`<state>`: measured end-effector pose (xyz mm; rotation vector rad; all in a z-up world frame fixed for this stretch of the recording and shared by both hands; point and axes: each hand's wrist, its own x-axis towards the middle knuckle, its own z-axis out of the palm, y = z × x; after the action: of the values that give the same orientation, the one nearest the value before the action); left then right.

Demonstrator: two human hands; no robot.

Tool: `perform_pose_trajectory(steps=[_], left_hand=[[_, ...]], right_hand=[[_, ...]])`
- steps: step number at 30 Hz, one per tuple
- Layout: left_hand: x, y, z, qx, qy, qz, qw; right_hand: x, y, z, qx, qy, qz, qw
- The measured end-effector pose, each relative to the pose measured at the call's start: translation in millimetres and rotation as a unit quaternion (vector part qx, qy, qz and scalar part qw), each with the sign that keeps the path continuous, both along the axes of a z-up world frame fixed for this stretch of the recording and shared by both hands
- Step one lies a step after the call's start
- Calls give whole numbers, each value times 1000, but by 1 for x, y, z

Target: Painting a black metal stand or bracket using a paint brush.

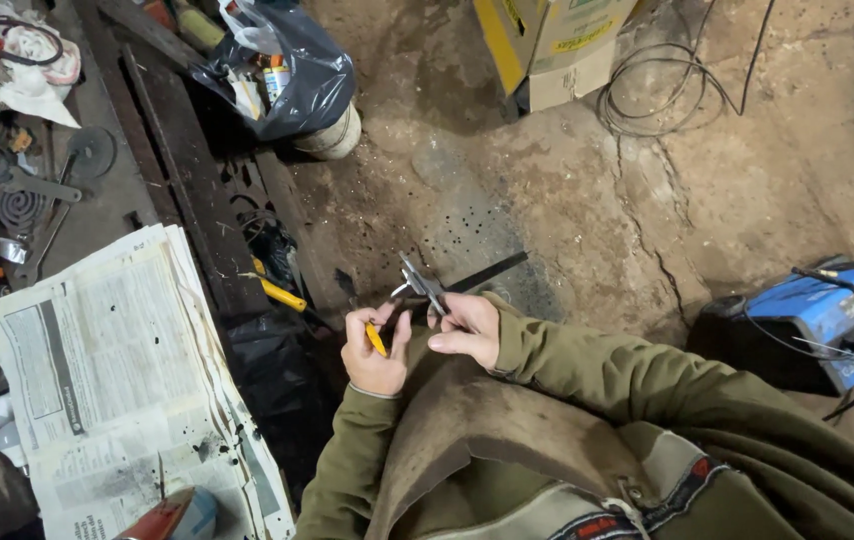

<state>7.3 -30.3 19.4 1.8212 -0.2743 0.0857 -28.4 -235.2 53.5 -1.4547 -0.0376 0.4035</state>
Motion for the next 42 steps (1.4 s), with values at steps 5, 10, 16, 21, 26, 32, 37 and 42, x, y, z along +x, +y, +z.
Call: perform_pose_trajectory(steps=[5, 10, 16, 21, 26, 32, 37, 42], left_hand=[[0, 1, 1, 9, -5, 0, 1000], [1, 1, 8, 29, 1, 5, 1000], [0, 4, 6, 44, -6, 5, 999], [3, 0, 13, 49, -24, 8, 998], [9, -13, 6, 37, -22, 45, 998], [22, -26, 23, -31, 1, 59, 998], [25, -41, 21, -45, 19, 21, 999], [28, -42, 29, -28, 20, 10, 999]], right_hand=[[0, 2, -4, 11, 10, 5, 1000], [1, 3, -9, 29, 15, 7, 999], [-1, 4, -12, 23, -4, 2, 1000], [-1, 4, -5, 13, -3, 7, 1000], [0, 3, 14, -19, -36, 35, 999], [33, -25, 21, -218, -113, -4, 969], [91, -48, -2, -277, -125, -16, 953], [112, -53, -42, -138, 32, 46, 989]])
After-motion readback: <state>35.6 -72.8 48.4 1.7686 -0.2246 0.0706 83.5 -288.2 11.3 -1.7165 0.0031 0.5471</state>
